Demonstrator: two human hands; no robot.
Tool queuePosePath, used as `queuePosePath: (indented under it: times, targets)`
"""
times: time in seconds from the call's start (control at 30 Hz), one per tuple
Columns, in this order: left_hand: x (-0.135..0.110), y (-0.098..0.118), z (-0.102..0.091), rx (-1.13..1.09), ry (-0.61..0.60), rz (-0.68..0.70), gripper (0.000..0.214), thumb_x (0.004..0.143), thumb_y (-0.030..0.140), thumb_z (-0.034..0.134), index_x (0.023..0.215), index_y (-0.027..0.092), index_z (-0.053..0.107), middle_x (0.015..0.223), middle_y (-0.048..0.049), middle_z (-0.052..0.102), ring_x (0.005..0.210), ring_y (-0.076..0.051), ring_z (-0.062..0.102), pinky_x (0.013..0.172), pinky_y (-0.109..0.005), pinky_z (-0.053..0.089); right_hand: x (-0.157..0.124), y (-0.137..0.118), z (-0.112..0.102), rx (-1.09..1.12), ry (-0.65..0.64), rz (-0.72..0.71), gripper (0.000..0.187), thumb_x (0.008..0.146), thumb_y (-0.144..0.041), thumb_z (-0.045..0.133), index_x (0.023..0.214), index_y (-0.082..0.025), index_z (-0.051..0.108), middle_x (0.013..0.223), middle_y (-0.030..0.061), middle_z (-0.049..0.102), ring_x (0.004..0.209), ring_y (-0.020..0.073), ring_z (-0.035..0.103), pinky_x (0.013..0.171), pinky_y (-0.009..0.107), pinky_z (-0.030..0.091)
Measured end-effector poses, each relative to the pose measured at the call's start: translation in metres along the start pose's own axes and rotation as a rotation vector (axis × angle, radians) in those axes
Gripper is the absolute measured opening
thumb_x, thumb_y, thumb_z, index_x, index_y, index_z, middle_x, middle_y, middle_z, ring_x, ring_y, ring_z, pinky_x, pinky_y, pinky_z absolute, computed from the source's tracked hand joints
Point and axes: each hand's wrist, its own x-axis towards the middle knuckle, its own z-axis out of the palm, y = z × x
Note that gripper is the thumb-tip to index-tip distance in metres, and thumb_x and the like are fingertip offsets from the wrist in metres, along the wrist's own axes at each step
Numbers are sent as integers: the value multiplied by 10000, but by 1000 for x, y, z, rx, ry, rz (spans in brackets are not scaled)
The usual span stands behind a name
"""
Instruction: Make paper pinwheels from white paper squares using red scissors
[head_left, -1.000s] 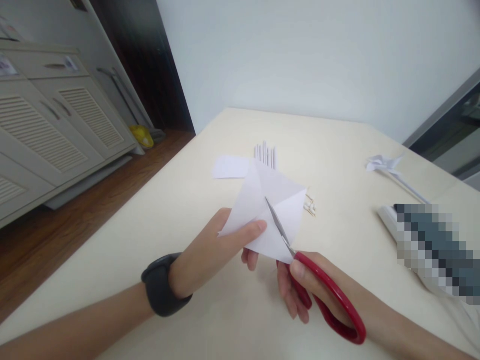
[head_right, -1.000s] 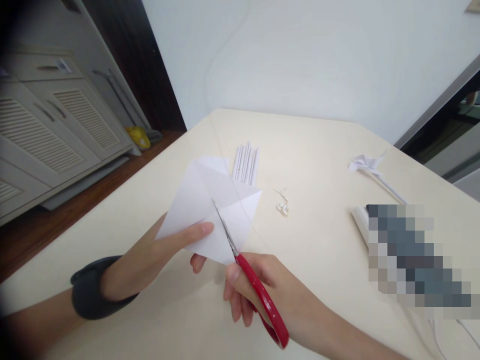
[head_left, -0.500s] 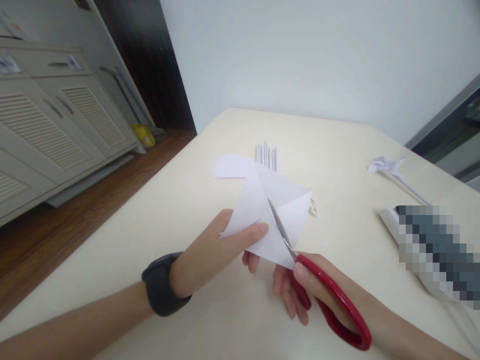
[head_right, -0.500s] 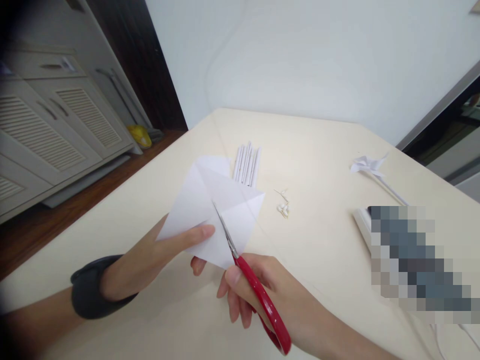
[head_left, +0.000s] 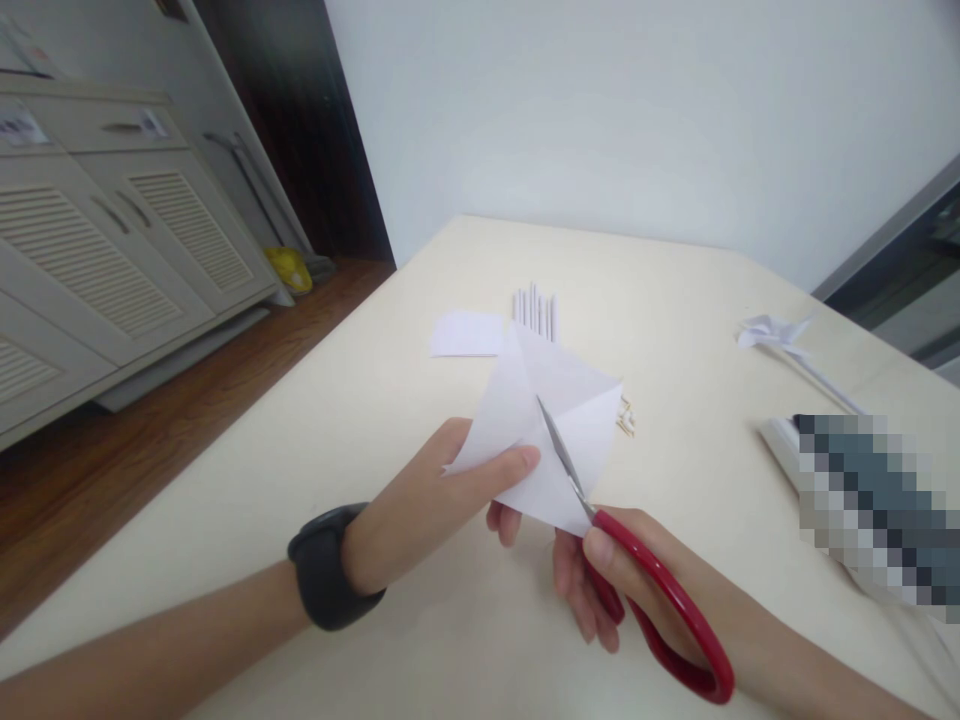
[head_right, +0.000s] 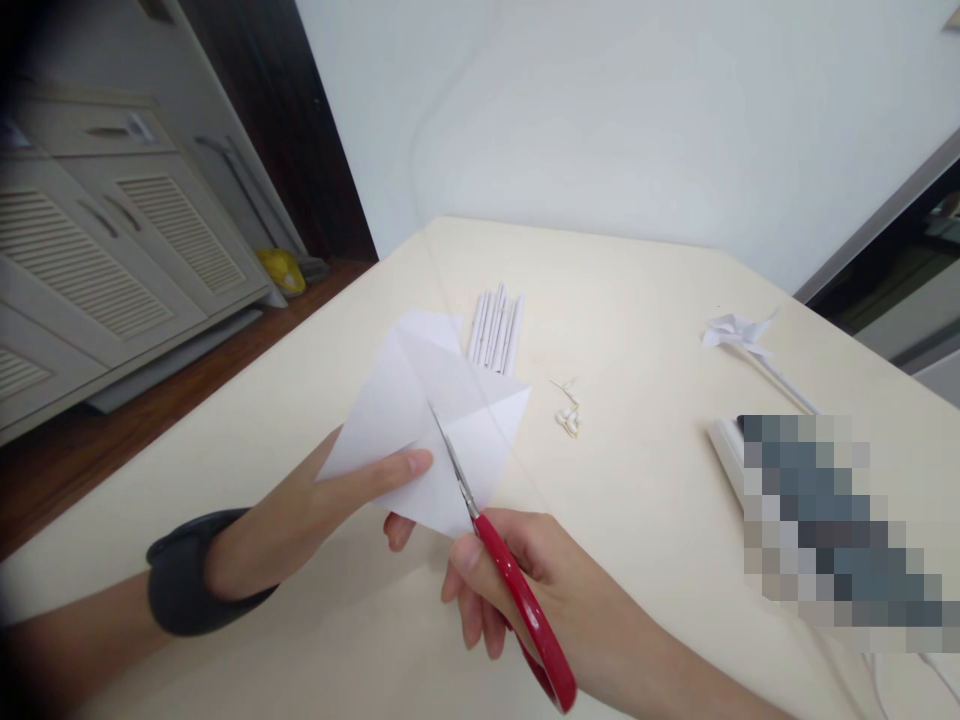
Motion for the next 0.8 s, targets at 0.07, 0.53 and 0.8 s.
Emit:
queuePosePath:
  times: [0.07, 0.53, 0.8]
  targets:
    - [0, -1, 0, -8, -4, -9, 456, 901, 351, 377, 509, 146, 490, 514, -14, 539, 540, -137, 547, 629, -269, 442, 0, 0, 0, -4, 5, 5, 424, 893, -492, 356, 774, -135, 553, 576, -3, 518, 470, 71, 450, 493, 207, 388]
    - [1, -6, 2, -59, -3, 28, 447, 892, 348, 408, 509, 141, 506, 500, -5, 544, 507, -119, 532, 577, -241, 432, 0, -4, 0, -31, 36, 15, 458, 873, -522, 376, 753, -118, 556, 555, 7, 521, 467, 80, 477, 476, 207, 381]
    - [1, -6, 2, -63, 5, 36, 457, 889, 354, 417, 496, 139, 506, 488, -3, 544, 504, -114, 529, 585, -235, 437, 0, -3, -1, -71, -9, -5, 466, 891, -507, 343, 1054, -158, 606, 556, -8, 517, 473, 83, 460, 501, 214, 392]
